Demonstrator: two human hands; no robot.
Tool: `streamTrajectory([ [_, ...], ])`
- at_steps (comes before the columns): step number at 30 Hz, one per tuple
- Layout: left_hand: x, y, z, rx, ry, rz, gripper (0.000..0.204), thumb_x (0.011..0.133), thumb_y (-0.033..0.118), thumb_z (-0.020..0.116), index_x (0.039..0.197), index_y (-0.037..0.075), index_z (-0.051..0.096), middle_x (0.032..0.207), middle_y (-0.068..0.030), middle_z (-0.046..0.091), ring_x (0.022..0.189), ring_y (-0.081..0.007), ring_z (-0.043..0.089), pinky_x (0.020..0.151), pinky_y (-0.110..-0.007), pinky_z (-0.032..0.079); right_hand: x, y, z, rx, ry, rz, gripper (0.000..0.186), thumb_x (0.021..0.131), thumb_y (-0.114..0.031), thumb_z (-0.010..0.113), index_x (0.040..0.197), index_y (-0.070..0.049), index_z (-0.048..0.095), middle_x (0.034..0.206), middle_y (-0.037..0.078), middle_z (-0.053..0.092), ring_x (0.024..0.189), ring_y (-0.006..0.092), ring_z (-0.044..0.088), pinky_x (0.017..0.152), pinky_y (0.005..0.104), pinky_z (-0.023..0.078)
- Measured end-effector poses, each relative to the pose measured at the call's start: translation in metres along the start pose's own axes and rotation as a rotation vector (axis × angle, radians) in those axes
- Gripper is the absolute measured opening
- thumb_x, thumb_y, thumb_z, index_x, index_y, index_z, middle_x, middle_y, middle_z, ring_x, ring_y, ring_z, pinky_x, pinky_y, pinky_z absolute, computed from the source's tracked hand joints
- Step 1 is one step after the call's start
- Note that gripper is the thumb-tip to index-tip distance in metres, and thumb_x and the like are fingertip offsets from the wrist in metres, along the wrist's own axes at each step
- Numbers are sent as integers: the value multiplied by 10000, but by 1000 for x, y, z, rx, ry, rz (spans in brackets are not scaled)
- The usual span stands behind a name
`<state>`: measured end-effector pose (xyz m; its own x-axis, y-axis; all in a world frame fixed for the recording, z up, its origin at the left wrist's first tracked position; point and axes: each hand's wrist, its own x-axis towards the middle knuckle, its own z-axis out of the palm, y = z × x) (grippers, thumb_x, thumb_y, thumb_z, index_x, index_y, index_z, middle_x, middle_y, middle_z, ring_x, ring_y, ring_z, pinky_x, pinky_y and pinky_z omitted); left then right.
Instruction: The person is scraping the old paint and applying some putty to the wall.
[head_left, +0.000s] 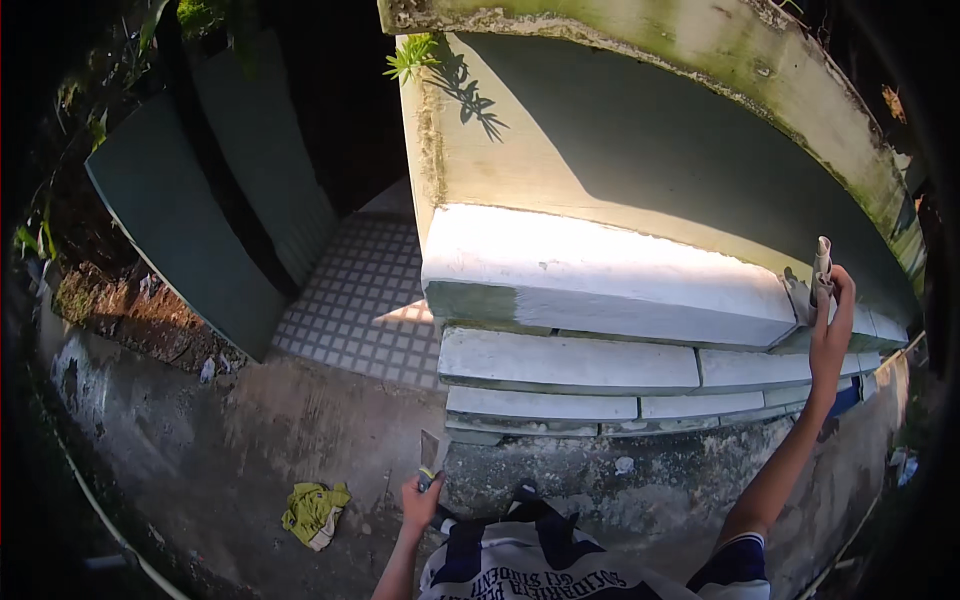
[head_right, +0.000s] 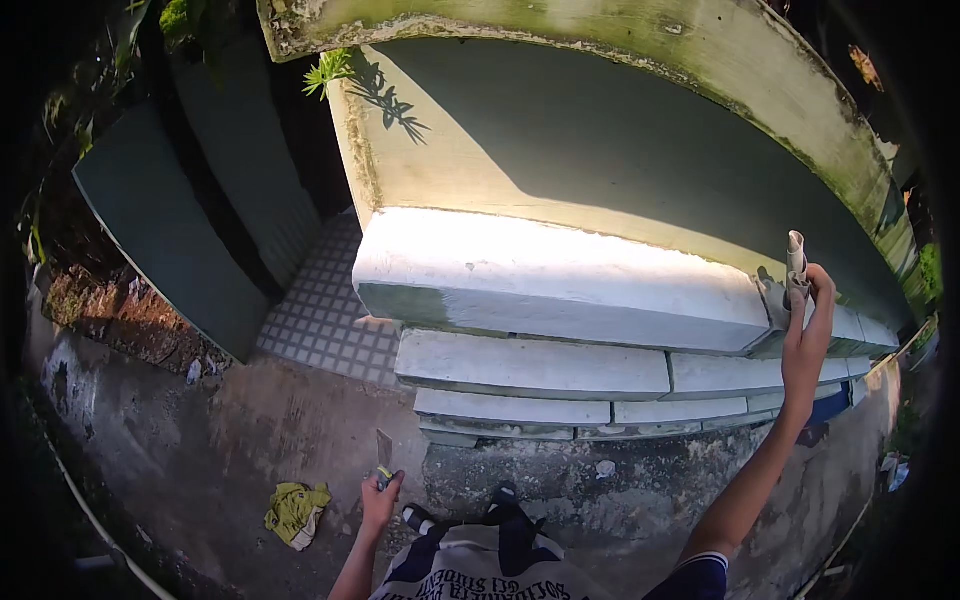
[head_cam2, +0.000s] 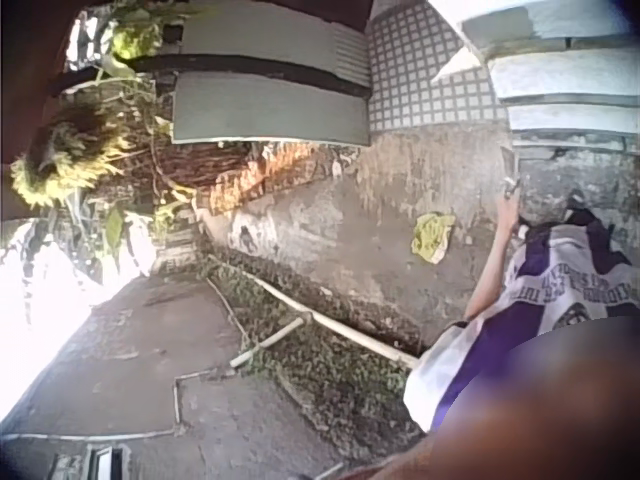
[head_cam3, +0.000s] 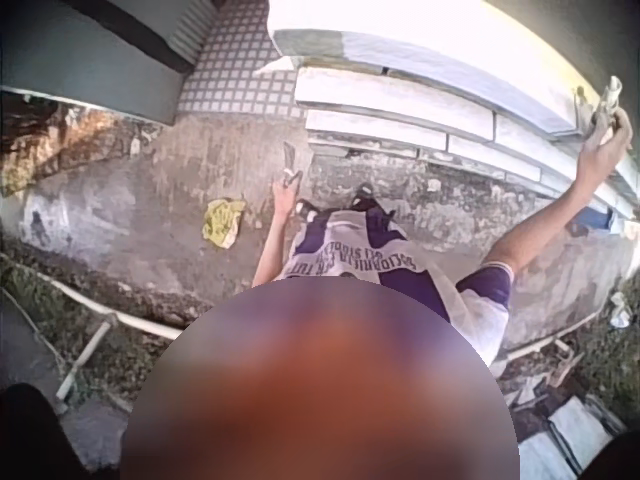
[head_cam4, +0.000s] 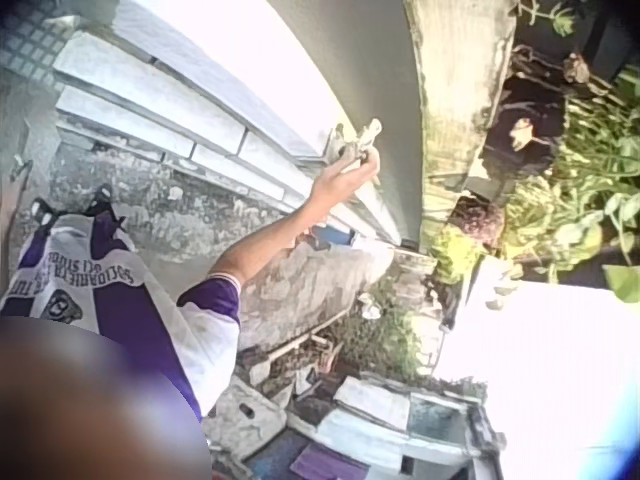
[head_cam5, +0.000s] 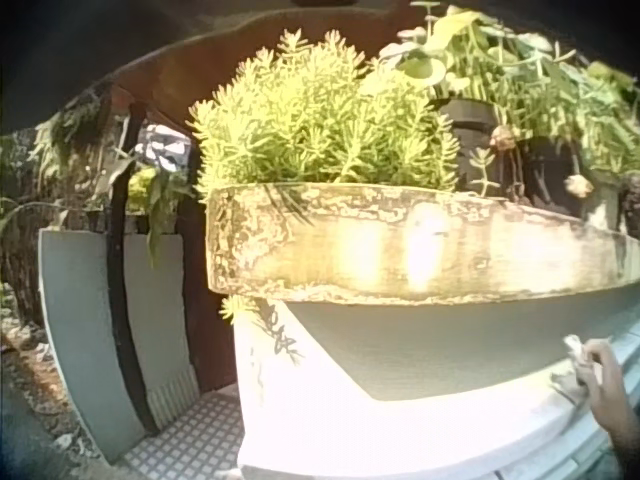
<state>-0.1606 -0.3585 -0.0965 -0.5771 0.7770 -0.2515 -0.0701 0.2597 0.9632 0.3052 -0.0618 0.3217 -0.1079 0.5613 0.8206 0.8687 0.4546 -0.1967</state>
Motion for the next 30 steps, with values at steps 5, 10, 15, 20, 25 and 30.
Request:
streamTrajectory([
  [5, 2, 28, 39, 15, 130, 36, 380, 880, 160, 738, 602, 47, 506, 547, 51, 464, 551, -31, 385, 484, -283, 303, -31, -47, 27, 239, 473, -37, 386, 1021, -165, 480, 1339, 28, 378, 1315, 221, 499, 1185, 322, 549, 1050, 435, 418],
  [10, 8, 42, 80, 82, 277, 62, 390, 891, 186, 719, 647, -9, 485, 539, -4, 412, 596, -51, 358, 503, -322, 310, -89, -113, 39, 789, 505, -16, 679, 970, -452, 476, 1398, 34, 271, 1187, 266, 535, 938, 276, 623, 815, 407, 535],
  [15, 15, 64, 103, 81, 203, 158, 397, 884, 191, 726, 648, -16, 482, 540, 12, 385, 590, -49, 354, 489, -331, 312, -149, -195, 115, 1014, 166, 286, 731, 922, -311, 602, 1477, 27, 268, 1036, 195, 580, 713, 219, 596, 627, 325, 514],
  [20, 6, 67, 99, 84, 102, 133, 370, 883, 189, 725, 660, -14, 511, 549, 21, 385, 592, -47, 358, 491, -327, 314, -125, -264, 131, 721, -73, -149, 651, 824, -120, 752, 1425, -61, 508, 1035, 191, 590, 721, 277, 620, 556, 366, 493],
  [25, -8, 65, 75, 108, 51, 134, 333, 867, 188, 734, 677, -14, 550, 547, 27, 429, 590, -44, 380, 501, -306, 338, -125, -294, 173, 448, -135, -66, 616, 842, -129, 737, 1425, -150, 540, 967, 121, 593, 680, 278, 632, 553, 374, 510],
  [30, -18, 56, 39, 112, 94, 58, 333, 863, 194, 741, 679, -16, 558, 551, 18, 460, 584, -48, 400, 511, -307, 359, -161, -291, 188, 319, -103, 29, 572, 842, -88, 724, 1391, -162, 581, 951, 126, 591, 689, 283, 644, 570, 385, 527],
])
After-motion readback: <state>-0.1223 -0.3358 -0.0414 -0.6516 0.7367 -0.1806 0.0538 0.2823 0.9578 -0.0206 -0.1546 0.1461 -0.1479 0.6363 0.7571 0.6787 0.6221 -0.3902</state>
